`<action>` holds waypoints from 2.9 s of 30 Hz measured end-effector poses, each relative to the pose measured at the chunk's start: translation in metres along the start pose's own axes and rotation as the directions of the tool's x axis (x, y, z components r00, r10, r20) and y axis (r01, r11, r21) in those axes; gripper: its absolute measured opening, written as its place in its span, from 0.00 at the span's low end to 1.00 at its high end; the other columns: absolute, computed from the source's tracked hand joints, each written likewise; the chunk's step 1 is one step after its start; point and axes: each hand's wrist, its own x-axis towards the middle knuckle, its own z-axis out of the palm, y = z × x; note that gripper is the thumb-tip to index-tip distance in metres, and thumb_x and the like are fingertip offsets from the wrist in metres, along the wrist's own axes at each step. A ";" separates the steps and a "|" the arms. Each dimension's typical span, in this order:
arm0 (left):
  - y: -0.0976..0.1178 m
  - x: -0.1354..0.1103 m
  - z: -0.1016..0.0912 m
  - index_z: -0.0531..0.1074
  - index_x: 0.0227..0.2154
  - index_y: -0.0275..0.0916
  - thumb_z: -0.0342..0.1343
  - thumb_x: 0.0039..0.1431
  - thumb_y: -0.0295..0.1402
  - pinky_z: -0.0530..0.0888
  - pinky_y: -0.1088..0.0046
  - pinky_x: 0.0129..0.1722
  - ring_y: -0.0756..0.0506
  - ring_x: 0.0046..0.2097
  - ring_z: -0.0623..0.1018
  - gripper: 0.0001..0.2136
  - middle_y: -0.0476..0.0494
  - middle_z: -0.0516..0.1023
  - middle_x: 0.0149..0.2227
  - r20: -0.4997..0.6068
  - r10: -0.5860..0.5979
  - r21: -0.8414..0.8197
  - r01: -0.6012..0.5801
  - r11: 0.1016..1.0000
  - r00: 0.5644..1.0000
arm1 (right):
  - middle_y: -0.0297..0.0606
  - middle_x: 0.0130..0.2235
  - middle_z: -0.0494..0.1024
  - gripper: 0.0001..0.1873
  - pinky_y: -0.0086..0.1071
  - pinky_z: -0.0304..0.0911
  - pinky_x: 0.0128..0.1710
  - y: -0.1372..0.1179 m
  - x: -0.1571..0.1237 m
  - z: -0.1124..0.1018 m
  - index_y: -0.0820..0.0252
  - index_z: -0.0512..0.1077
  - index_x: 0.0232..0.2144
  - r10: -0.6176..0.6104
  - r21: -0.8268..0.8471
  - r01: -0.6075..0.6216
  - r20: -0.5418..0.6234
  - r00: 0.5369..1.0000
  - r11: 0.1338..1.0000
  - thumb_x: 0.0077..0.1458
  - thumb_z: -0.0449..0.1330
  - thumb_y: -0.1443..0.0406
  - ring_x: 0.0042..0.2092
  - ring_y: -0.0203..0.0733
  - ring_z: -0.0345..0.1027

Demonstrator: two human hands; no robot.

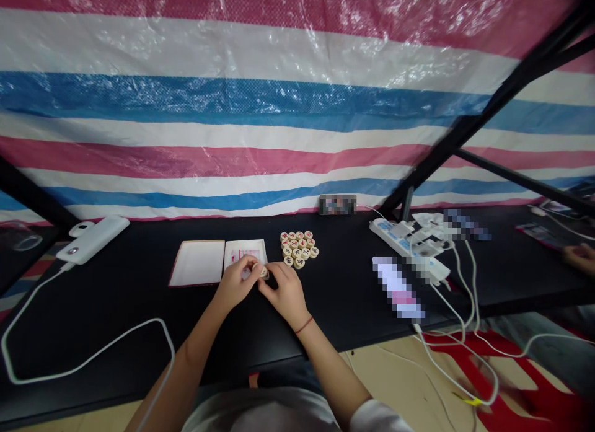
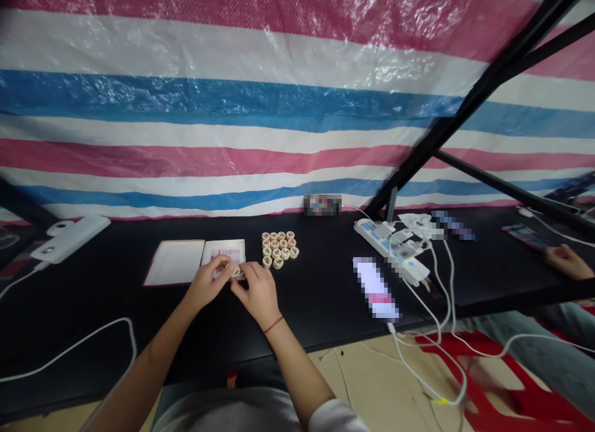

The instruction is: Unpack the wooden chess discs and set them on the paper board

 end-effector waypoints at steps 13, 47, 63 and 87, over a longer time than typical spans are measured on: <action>-0.011 0.010 0.000 0.73 0.49 0.38 0.64 0.47 0.41 0.75 0.65 0.49 0.43 0.46 0.79 0.25 0.40 0.80 0.46 -0.132 -0.388 -0.467 0.288 0.836 0.912 | 0.42 0.32 0.73 0.18 0.33 0.60 0.33 0.086 -0.039 -0.040 0.63 0.74 0.35 0.357 -0.324 -0.405 -0.200 0.913 0.855 0.60 0.51 0.55 0.33 0.42 0.68; -0.018 -0.004 0.012 0.73 0.48 0.42 0.55 0.60 0.39 0.67 0.61 0.49 0.39 0.47 0.76 0.15 0.41 0.80 0.44 0.045 0.156 0.487 -0.158 0.859 0.987 | 0.45 0.40 0.78 0.13 0.39 0.61 0.43 0.089 -0.031 -0.038 0.62 0.73 0.40 0.304 -0.237 -0.345 -0.193 0.933 0.908 0.57 0.53 0.63 0.40 0.48 0.67; -0.016 -0.005 0.015 0.75 0.40 0.44 0.59 0.56 0.37 0.62 0.61 0.48 0.40 0.44 0.78 0.09 0.43 0.82 0.40 0.073 0.129 0.547 -0.148 0.824 0.989 | 0.40 0.41 0.76 0.21 0.39 0.67 0.44 0.034 -0.019 -0.025 0.56 0.68 0.52 0.122 -0.035 -0.121 0.028 0.992 0.992 0.55 0.54 0.69 0.42 0.44 0.70; 0.002 -0.002 0.017 0.74 0.38 0.41 0.54 0.59 0.36 0.74 0.69 0.44 0.47 0.40 0.78 0.08 0.45 0.79 0.37 -0.074 0.134 0.086 -0.127 0.988 0.988 | 0.41 0.41 0.76 0.11 0.37 0.68 0.45 0.013 -0.008 0.003 0.58 0.72 0.43 0.102 0.150 -0.099 -0.015 0.995 0.984 0.56 0.57 0.67 0.44 0.43 0.70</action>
